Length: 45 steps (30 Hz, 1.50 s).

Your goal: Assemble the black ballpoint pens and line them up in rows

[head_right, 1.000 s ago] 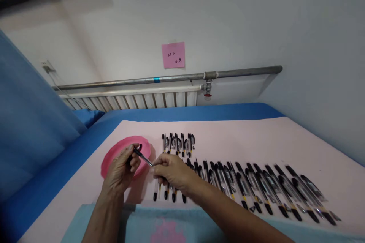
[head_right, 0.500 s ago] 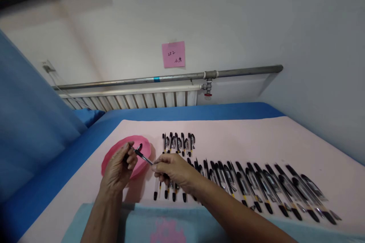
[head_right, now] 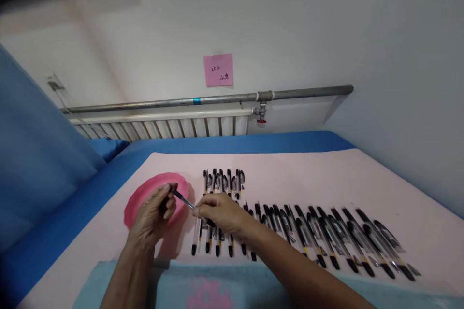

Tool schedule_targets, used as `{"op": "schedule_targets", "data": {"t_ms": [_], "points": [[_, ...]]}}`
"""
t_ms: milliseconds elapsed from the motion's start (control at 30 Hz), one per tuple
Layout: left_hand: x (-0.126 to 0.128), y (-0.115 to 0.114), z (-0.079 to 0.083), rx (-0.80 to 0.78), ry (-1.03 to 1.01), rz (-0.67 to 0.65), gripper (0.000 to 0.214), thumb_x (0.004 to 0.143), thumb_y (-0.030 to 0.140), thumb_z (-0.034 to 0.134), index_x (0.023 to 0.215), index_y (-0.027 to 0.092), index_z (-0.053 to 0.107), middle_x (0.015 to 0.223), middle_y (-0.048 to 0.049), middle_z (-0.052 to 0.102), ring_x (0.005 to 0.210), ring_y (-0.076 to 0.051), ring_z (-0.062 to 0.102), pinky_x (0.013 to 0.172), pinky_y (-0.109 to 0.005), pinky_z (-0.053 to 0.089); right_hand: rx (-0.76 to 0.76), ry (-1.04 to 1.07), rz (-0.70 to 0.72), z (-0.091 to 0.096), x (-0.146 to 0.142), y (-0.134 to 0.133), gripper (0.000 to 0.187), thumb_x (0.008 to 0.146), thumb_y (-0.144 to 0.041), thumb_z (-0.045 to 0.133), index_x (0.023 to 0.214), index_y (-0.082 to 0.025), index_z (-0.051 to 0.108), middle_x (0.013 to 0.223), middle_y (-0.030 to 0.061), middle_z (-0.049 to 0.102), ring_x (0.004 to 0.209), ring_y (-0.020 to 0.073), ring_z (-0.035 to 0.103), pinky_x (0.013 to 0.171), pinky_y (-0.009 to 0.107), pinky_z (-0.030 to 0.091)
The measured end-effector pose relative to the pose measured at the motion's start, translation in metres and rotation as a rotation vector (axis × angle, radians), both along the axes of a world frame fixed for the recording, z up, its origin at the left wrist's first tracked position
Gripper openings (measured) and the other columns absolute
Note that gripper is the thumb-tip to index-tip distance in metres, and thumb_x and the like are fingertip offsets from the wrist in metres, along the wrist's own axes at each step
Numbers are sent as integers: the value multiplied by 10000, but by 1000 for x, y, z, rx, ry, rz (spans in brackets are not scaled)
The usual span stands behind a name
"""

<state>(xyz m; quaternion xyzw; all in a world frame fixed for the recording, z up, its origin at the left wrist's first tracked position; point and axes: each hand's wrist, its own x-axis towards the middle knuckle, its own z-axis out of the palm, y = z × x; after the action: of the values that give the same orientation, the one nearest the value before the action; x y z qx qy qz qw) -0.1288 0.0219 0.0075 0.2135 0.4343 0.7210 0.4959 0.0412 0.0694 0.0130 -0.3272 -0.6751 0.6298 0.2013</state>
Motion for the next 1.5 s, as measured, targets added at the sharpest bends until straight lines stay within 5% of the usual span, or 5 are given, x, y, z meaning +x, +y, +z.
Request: {"op": "schedule_targets", "data": {"t_ms": [133,300,533,800,1500], "points": [[-21,-2,1,41,-124,265,198,589,185,702,741,108,602,563,36,491,431,-20,408,329,-109,256,380,-185,-11,7,16,17,94,696,-227,576,700,-186,660,709,-7,593,693,118,522,622,209,361],[-35,-3,-3,10,-217,370,49,681,119,599,724,116,576,550,38,474,435,-31,429,329,-109,280,687,-480,-383,0,50,61,168,741,-261,535,769,-198,688,812,31,630,792,148,542,726,233,361],[-24,0,-4,-52,-211,301,18,701,121,573,711,111,585,553,23,485,429,-43,435,310,-121,286,487,-653,-600,-27,78,95,226,762,-274,498,805,-150,681,745,40,666,678,136,581,596,211,380],[-15,1,-4,-73,-200,239,39,702,120,564,713,99,595,563,12,494,428,-46,439,298,-121,278,401,-699,-567,-49,67,100,228,726,-219,519,898,-136,644,697,40,658,469,93,547,483,188,380],[-7,4,-9,-113,-165,125,111,660,178,613,747,116,582,580,9,500,418,-46,411,293,-131,264,507,-787,-462,-48,67,96,191,734,-234,505,828,-158,653,682,42,657,601,133,581,564,204,375]]}}
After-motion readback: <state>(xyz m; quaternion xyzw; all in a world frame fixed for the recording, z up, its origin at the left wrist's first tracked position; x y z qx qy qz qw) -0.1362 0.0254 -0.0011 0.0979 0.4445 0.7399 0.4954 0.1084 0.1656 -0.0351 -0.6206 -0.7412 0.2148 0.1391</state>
